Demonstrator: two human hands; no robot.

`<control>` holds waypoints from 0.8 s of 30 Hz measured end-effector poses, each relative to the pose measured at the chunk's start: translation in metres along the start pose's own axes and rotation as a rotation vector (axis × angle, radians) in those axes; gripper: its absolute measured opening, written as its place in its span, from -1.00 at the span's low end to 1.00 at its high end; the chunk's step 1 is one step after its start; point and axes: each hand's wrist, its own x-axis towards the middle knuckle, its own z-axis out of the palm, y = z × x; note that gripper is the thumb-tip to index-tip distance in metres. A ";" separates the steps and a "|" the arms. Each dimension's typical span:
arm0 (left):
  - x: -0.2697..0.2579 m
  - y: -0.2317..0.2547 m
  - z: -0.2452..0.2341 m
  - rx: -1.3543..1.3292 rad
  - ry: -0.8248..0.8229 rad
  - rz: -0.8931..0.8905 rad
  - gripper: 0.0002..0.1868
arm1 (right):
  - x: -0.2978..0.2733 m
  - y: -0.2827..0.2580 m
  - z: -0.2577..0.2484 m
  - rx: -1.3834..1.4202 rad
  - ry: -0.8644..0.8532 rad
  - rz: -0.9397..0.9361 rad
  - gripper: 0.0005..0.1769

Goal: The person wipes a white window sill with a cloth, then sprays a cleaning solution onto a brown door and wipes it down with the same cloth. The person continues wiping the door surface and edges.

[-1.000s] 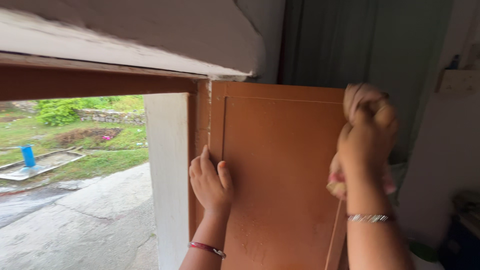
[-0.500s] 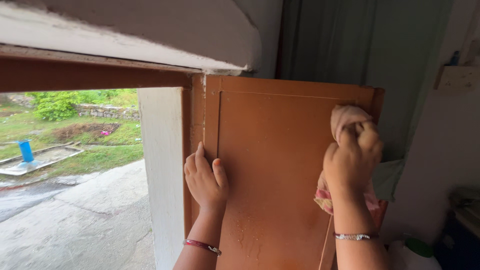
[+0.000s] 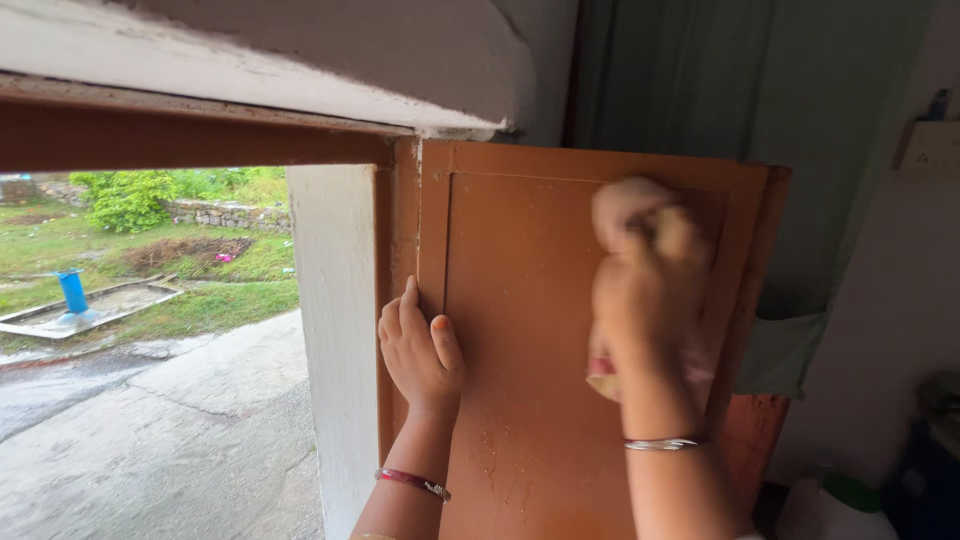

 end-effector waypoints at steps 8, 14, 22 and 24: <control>0.002 0.005 -0.004 -0.070 0.021 0.034 -0.18 | 0.007 -0.032 0.008 0.005 0.036 0.148 -0.68; 0.000 0.003 -0.001 -0.119 0.037 0.022 -0.21 | 0.009 -0.125 0.028 0.130 -0.123 0.025 -0.62; -0.002 0.007 -0.003 -0.171 0.036 -0.011 -0.19 | 0.040 -0.128 0.027 0.110 0.005 -0.254 -0.58; -0.002 0.006 0.000 -0.172 0.025 -0.006 -0.18 | 0.034 -0.130 0.030 0.098 -0.027 -0.322 -0.62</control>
